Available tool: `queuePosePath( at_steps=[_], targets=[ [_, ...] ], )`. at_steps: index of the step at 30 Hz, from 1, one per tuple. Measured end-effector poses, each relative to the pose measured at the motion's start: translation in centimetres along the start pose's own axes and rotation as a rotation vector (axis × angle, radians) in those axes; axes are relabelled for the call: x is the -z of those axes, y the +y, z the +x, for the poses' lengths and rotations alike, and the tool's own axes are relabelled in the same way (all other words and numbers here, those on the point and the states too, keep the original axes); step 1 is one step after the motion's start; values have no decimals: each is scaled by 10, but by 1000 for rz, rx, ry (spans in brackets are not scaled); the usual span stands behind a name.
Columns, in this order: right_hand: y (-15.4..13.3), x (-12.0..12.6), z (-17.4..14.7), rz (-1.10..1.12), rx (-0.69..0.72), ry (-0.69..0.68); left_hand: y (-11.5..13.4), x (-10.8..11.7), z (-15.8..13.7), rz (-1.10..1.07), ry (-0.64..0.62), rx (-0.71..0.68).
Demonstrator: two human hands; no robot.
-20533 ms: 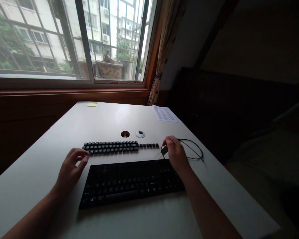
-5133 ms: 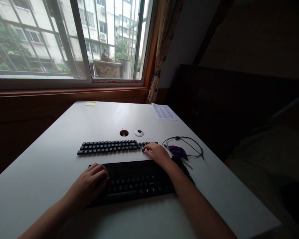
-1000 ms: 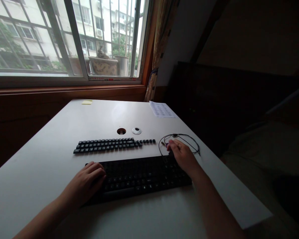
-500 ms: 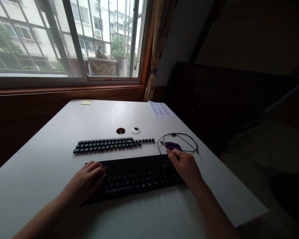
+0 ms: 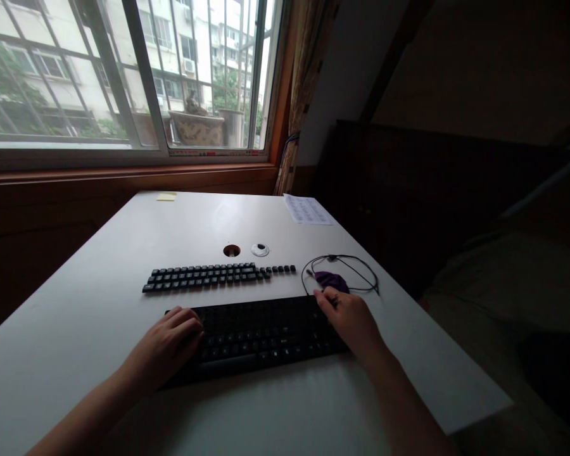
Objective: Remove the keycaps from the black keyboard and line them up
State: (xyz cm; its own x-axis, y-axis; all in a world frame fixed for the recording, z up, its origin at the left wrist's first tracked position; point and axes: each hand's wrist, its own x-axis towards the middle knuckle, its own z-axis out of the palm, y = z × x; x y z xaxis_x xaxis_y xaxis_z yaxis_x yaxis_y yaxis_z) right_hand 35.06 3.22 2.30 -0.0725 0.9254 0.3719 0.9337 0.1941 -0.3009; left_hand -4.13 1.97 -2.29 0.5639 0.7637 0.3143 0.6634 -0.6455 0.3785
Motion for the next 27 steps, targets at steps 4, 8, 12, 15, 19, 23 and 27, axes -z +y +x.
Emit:
queuePosePath(
  at_steps=[4,8,12,15,19,23,27],
  targets=[
    [15,-2,1,255,-203,-27,0,0,0,-8,5,8],
    [21,-6,0,413,-335,-48,-1,-1,0,-13,4,15],
    [21,-8,0,449,-333,-34,-1,-1,-1,-12,3,13],
    [22,-9,1,469,-343,-35,0,0,-1,-13,0,13],
    [26,-10,2,501,-385,-36,0,0,0,-18,0,15],
    [32,-11,2,537,-436,-27,-2,-2,-1,-15,-6,12],
    [32,-11,0,518,-425,-18,-2,-1,-1,-20,-13,15]
  ],
)
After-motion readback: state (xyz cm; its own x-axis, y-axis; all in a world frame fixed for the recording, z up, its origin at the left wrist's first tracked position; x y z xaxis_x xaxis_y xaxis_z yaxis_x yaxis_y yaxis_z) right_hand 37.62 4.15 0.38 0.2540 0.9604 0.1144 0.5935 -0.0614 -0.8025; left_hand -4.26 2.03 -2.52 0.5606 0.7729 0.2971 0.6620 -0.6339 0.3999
